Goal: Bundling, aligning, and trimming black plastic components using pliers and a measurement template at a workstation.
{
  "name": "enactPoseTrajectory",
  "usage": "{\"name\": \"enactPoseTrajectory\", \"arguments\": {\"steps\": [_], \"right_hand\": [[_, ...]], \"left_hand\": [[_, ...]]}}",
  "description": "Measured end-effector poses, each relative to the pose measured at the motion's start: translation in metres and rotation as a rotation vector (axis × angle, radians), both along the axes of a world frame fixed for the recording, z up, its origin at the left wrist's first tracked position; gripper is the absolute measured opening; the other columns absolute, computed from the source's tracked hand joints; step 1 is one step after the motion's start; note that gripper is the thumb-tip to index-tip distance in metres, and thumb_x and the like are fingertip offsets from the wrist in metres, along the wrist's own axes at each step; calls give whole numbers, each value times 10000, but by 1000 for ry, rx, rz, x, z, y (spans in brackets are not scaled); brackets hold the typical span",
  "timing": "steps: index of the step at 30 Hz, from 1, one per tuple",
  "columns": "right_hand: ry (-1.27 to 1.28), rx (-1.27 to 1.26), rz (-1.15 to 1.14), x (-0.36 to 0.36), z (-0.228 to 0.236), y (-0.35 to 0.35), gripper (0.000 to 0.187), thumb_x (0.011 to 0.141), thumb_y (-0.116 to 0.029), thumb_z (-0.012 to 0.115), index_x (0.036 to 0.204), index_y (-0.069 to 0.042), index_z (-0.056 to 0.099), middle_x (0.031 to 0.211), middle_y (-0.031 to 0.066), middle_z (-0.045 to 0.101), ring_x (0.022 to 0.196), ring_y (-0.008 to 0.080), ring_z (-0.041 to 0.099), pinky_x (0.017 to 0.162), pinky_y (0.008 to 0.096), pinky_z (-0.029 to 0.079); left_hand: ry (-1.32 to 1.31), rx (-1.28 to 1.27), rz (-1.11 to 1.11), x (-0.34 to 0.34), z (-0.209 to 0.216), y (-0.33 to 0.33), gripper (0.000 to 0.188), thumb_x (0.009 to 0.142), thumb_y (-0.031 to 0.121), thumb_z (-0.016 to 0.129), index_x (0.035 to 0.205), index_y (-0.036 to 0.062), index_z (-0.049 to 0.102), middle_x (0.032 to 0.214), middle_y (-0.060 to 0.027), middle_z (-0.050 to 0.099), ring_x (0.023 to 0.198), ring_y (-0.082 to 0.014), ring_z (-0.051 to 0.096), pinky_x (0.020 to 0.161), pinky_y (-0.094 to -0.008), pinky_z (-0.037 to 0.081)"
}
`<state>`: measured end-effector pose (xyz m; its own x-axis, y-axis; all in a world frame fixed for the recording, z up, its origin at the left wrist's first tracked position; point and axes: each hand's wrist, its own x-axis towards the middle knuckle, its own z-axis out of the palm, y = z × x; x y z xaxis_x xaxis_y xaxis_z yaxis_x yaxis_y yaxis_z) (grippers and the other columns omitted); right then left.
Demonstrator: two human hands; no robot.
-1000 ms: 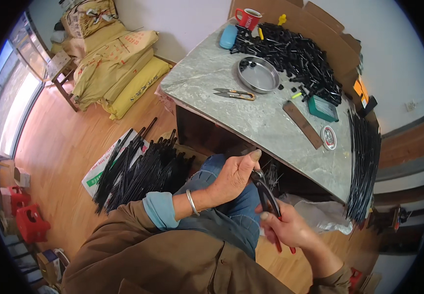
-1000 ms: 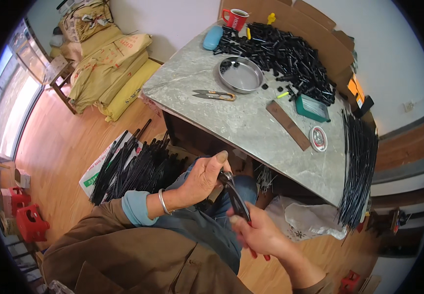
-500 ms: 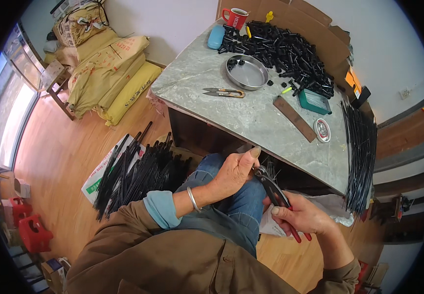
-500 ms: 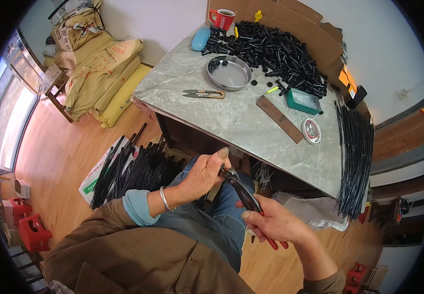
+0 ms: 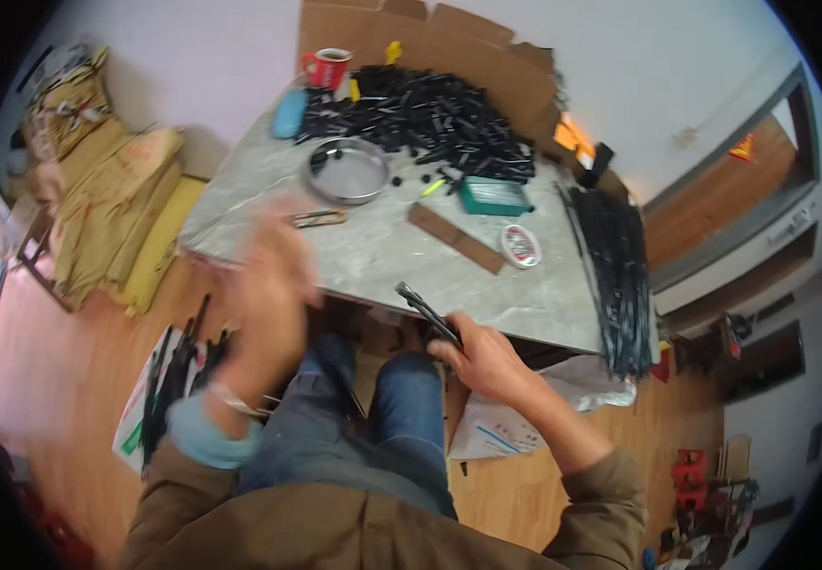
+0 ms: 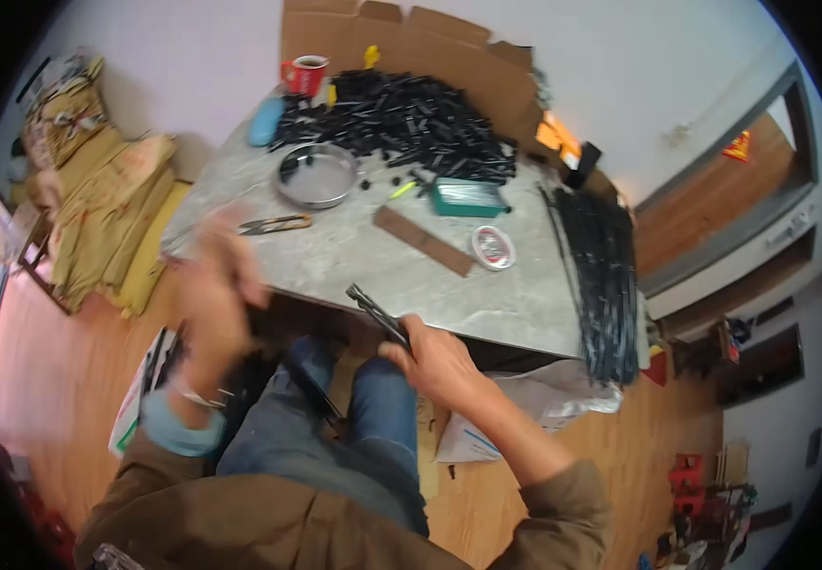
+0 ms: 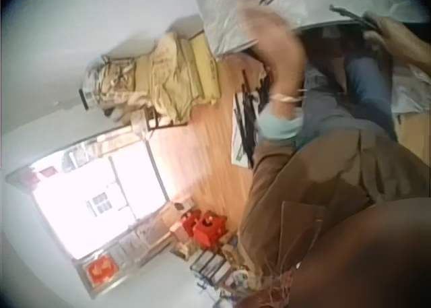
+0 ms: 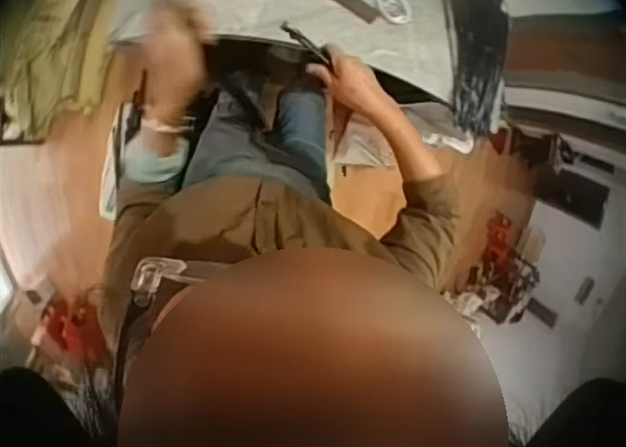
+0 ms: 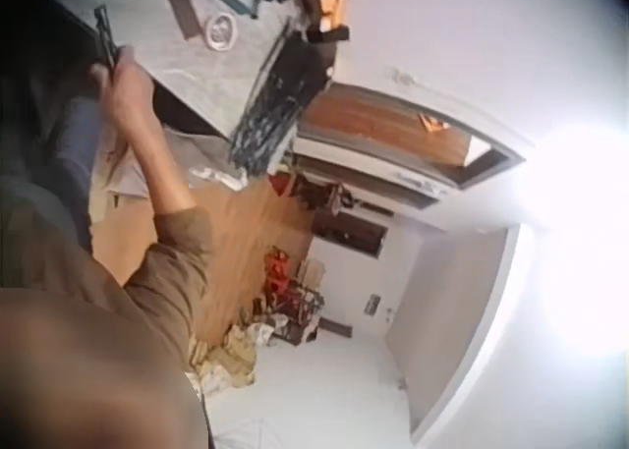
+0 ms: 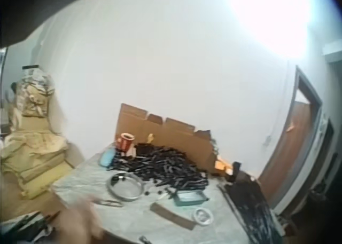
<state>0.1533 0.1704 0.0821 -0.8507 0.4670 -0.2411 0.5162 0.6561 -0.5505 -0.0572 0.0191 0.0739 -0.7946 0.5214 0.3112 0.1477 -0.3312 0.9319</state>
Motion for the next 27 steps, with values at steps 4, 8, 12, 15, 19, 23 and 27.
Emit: {"name": "enactPoseTrajectory", "arguments": {"steps": [4, 8, 12, 15, 19, 23, 27], "right_hand": [[-72, 489, -135, 23, -38, 69, 458, 851, -415, 639, 1051, -19, 524, 906, 195, 644, 811, 400, 631, 700, 475, 485], [-44, 640, -240, 44, -55, 93, 471, 816, -435, 664, 1039, -41, 536, 945, 168, 637, 844, 369, 629, 701, 465, 486], [181, 831, -178, 35, -60, 115, 401, 776, -356, 701, 983, -39, 568, 899, 131, 627, 841, 332, 593, 714, 429, 487], [242, 961, -402, 67, -71, 185, 374, 775, -260, 694, 1047, -30, 580, 964, 156, 614, 905, 338, 562, 799, 435, 461], [-5, 1151, -692, 120, -78, 290, 478, 790, -277, 679, 1149, 14, 556, 1083, 177, 599, 1038, 346, 543, 890, 433, 439], [-387, 1091, -907, 131, -79, 329, 488, 815, -366, 642, 1117, 12, 586, 1104, 186, 603, 1049, 356, 556, 877, 480, 443], [-580, 957, -982, 129, -74, 357, 444, 838, -439, 604, 1010, -31, 637, 1124, 184, 603, 1041, 381, 577, 852, 509, 466]], "left_hand": [[-114, 355, 234, -89, 92, -70, 390, 1016, 339, 409, 1202, 31, 560, 610, 56, 334, 478, -24, 292, 411, -189, 239], [-123, 194, 417, -172, 35, -132, 410, 1003, 364, 428, 1210, 39, 570, 604, 65, 272, 452, -21, 246, 406, -181, 211], [63, -365, 644, -187, -109, -164, 397, 996, 364, 436, 1150, 34, 594, 632, 56, 369, 477, -40, 324, 423, -194, 256], [739, -1120, 678, -184, -252, -152, 383, 1002, 313, 396, 1105, -13, 570, 875, -237, 602, 765, -372, 585, 669, -430, 452], [254, -1254, 398, -172, -390, -152, 415, 984, 340, 428, 1189, -12, 508, 1068, -295, 588, 980, -461, 564, 806, -491, 450], [267, -1598, 459, -133, -412, -115, 506, 909, 406, 538, 1254, 37, 505, 1141, -249, 562, 1065, -446, 529, 871, -502, 443], [146, -1599, 142, -138, -442, -120, 557, 849, 375, 609, 1290, 54, 499, 1185, -251, 548, 1124, -442, 491, 934, -500, 412]]}}
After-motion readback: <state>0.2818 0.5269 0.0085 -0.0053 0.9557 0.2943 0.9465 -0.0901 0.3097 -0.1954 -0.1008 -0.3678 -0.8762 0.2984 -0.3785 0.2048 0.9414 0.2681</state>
